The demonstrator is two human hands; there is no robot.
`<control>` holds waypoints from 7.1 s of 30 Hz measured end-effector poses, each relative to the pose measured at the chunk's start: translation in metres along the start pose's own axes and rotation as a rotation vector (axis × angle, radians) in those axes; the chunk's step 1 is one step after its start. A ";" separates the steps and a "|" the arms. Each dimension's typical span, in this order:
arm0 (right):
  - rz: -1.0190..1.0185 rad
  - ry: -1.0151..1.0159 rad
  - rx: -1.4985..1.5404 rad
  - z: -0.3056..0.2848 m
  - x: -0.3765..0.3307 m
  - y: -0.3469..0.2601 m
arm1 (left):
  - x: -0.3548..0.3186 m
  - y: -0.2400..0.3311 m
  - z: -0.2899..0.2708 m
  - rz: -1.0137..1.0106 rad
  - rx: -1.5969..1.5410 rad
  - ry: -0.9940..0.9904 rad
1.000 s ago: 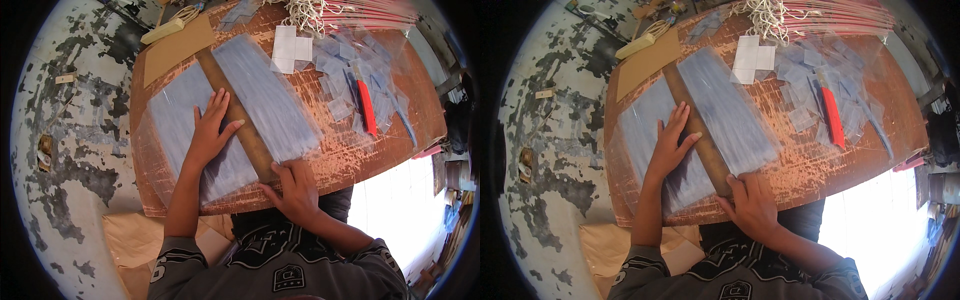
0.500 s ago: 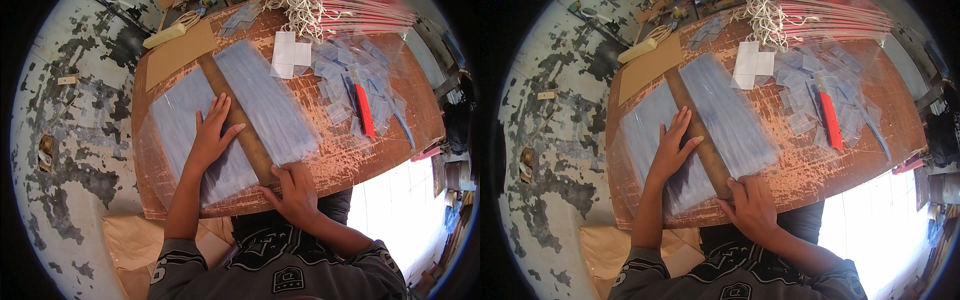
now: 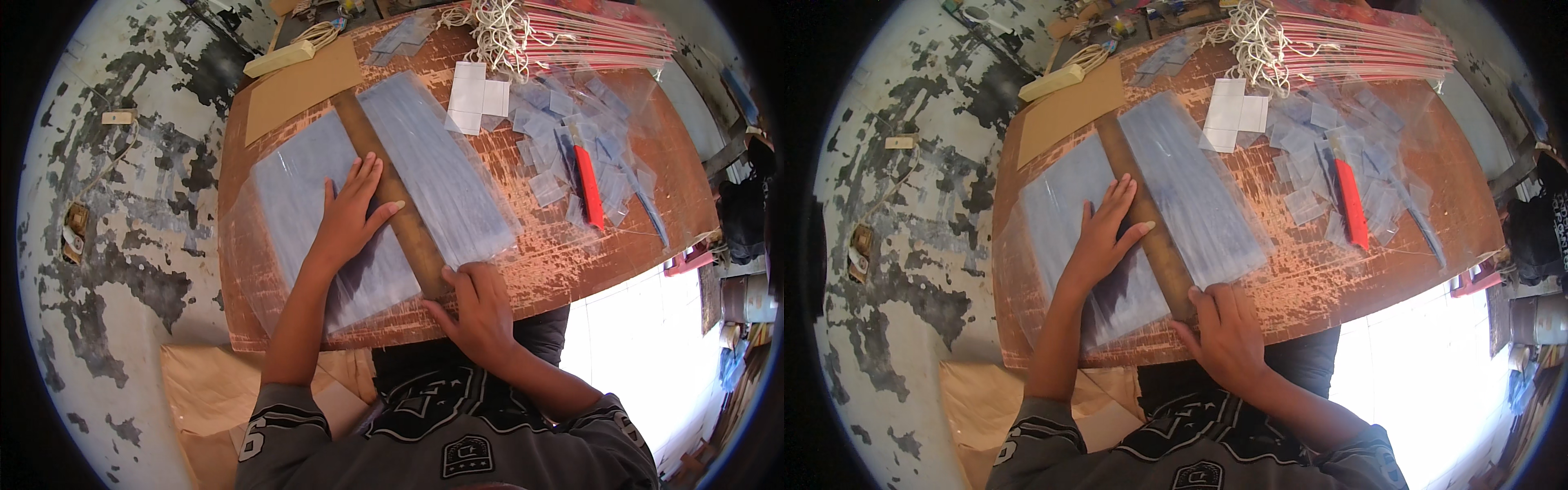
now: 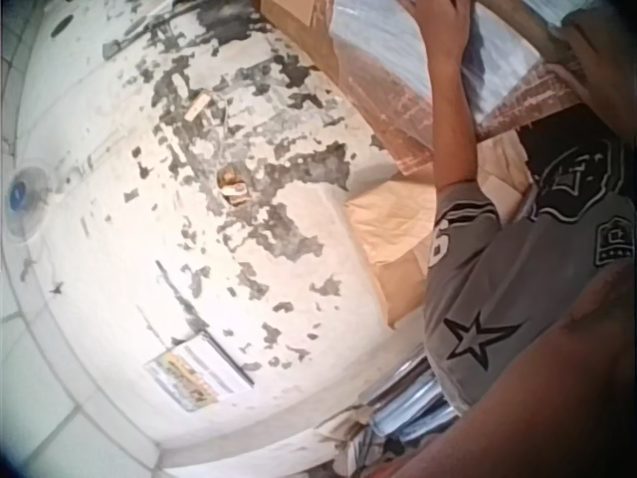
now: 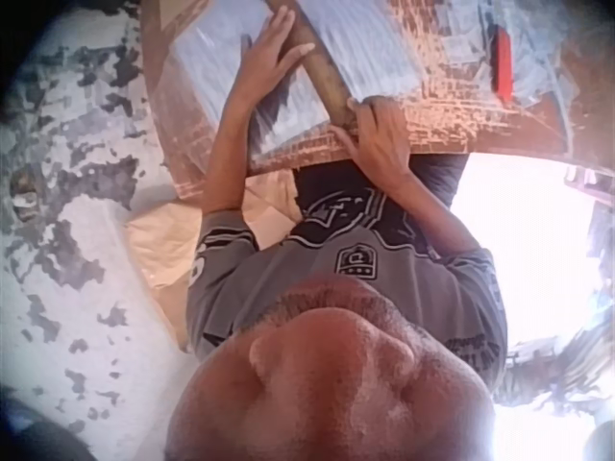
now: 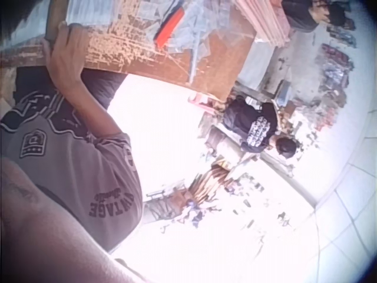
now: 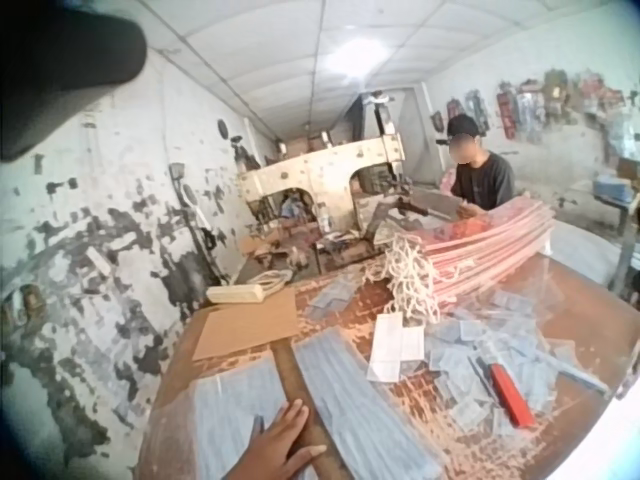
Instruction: The person uses a utility knife and a wooden ruler to cut a large translucent plastic sheet into smaller rectangular pieces on a wooden table. They repeatedly align the ruler, score the plastic, and separate the cut sections, stacking the finished pieces on the table.
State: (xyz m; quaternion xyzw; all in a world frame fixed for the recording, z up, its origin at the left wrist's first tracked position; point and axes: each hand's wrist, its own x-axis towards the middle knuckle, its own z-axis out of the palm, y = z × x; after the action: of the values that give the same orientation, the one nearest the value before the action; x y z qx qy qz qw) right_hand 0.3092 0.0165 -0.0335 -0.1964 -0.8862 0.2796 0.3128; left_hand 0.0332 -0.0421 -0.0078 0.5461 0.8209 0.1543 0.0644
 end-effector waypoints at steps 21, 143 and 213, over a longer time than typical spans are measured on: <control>0.167 0.242 -0.113 -0.098 0.030 0.051 | 0.000 -0.002 0.006 0.012 0.025 0.040; 0.054 -0.378 -0.172 0.024 0.166 0.005 | 0.076 -0.021 -0.029 -0.011 0.220 -0.405; 0.125 -0.475 -0.337 -0.026 0.094 -0.022 | 0.081 -0.017 -0.028 0.031 0.247 -0.471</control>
State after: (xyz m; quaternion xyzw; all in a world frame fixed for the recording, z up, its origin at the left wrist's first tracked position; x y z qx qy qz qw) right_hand 0.2538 0.0588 0.0385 -0.2289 -0.9547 0.1852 0.0418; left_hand -0.0214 0.0214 0.0184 0.5831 0.7874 -0.0775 0.1843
